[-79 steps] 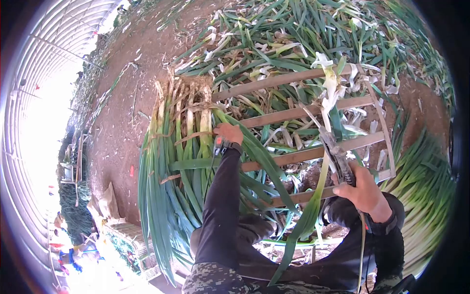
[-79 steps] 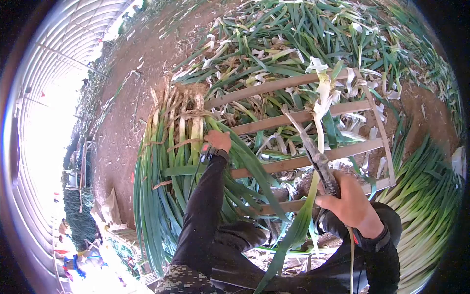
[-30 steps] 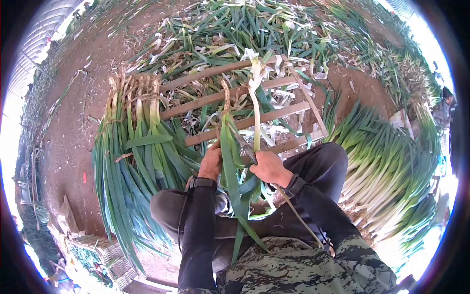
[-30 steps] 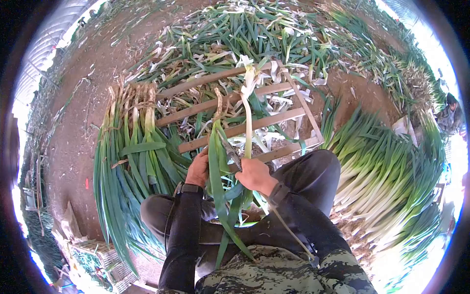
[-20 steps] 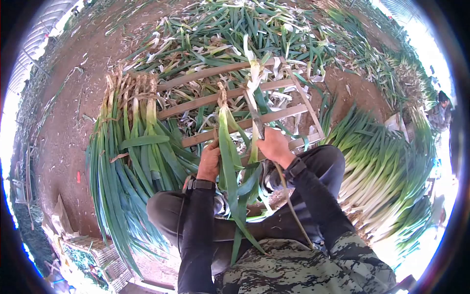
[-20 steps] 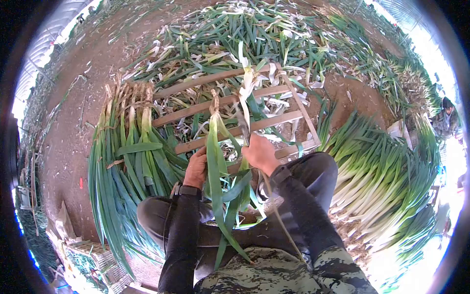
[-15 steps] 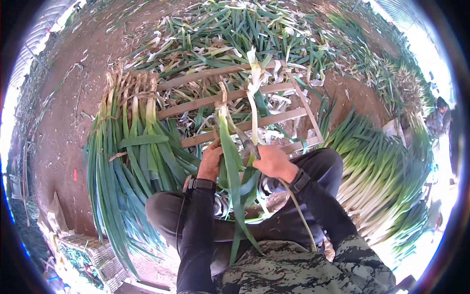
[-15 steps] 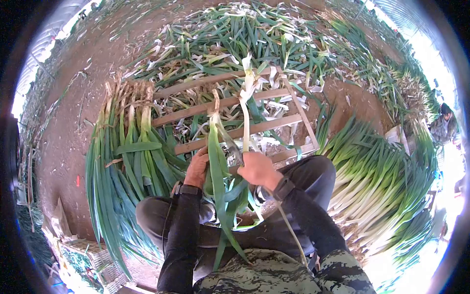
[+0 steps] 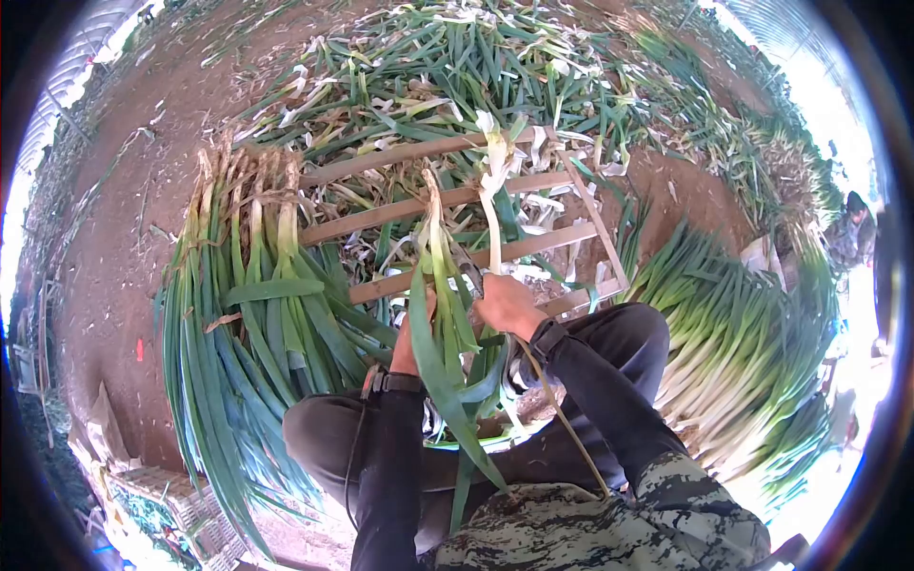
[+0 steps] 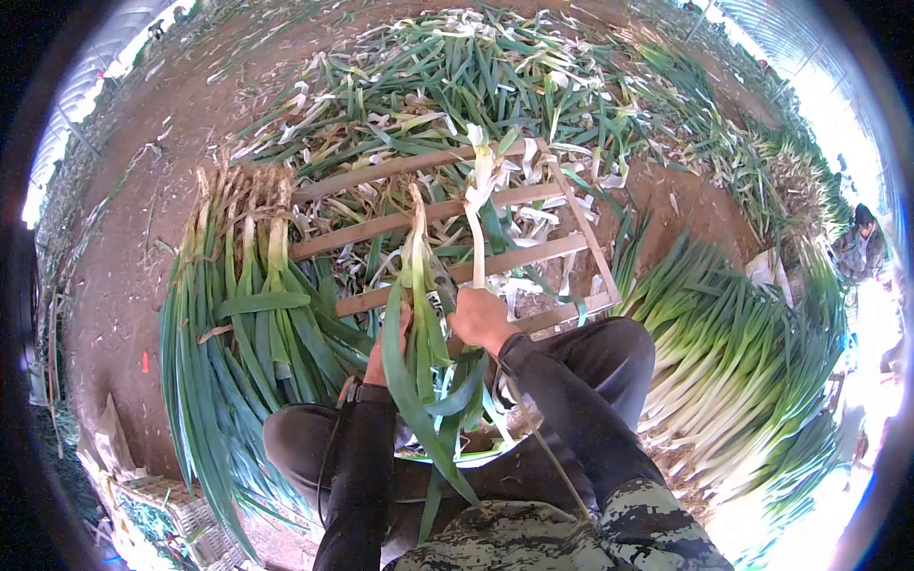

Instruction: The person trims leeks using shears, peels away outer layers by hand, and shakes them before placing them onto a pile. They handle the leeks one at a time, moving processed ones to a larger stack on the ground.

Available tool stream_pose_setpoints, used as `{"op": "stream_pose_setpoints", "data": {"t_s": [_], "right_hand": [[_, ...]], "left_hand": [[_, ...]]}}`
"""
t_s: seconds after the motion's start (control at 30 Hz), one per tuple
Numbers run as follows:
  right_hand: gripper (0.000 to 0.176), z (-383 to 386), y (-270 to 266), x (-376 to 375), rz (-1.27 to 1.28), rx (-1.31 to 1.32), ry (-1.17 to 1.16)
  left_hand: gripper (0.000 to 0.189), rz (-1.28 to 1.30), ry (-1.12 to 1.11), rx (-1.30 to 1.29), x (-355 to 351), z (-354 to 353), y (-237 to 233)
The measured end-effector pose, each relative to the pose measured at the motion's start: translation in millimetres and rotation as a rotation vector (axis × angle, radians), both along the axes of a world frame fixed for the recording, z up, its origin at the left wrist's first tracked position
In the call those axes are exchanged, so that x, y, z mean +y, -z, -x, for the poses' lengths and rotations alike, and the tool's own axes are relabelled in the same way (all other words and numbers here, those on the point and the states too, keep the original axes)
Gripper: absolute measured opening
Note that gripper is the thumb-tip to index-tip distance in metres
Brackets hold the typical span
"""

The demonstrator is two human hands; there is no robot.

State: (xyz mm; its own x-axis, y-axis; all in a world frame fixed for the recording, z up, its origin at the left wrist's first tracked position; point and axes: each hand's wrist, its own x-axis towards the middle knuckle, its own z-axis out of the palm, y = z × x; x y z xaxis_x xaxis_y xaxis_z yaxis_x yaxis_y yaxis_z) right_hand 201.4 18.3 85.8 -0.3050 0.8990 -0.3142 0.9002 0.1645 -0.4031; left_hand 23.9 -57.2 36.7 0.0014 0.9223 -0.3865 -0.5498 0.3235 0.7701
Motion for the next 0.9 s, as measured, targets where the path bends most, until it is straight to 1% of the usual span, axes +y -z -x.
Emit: {"op": "stream_pose_setpoints", "data": {"t_s": [0.03,0.07,0.2,0.3,0.4,0.5,0.6,0.7,0.8,0.9], "right_hand": [[0.034,1.5,3.6,5.4,-0.022,0.009,0.001],[0.033,3.2,7.1,10.9,-0.044,0.019,0.001],[0.031,13.8,13.0,37.7,-0.061,0.03,-0.006],[0.029,23.8,13.0,58.9,-0.061,0.002,0.012],[0.029,32.1,23.3,80.8,-0.071,-0.021,0.0],[0.03,41.9,25.4,101.1,-0.058,-0.048,0.0],[0.032,46.1,24.6,115.2,-0.063,-0.057,0.031],[0.035,43.0,28.0,120.0,-0.089,-0.045,-0.026],[0.036,27.3,14.0,107.5,-0.065,-0.004,-0.018],[0.036,3.3,2.0,94.3,0.039,-0.04,-0.083]], "left_hand": [[0.045,0.016,-0.02,0.005,2.1,-3.2,-4.7],[0.05,0.092,-0.044,-0.141,1.5,-8.3,-23.2],[0.046,0.085,-0.011,-0.25,6.0,-3.8,7.0],[0.048,0.018,-0.012,-0.214,9.3,-7.2,19.8],[0.053,0.03,-0.036,-0.266,8.0,-8.8,19.6],[0.054,-0.031,-0.006,-0.323,7.3,-3.8,27.9],[0.052,-0.031,-0.012,-0.397,6.7,-2.9,37.2],[0.052,0.017,-0.055,-0.398,6.6,-3.7,29.7],[0.051,-0.006,-0.065,-0.534,9.5,-1.3,24.8],[0.051,-0.042,-0.042,-0.616,11.4,6.5,11.6]]}}
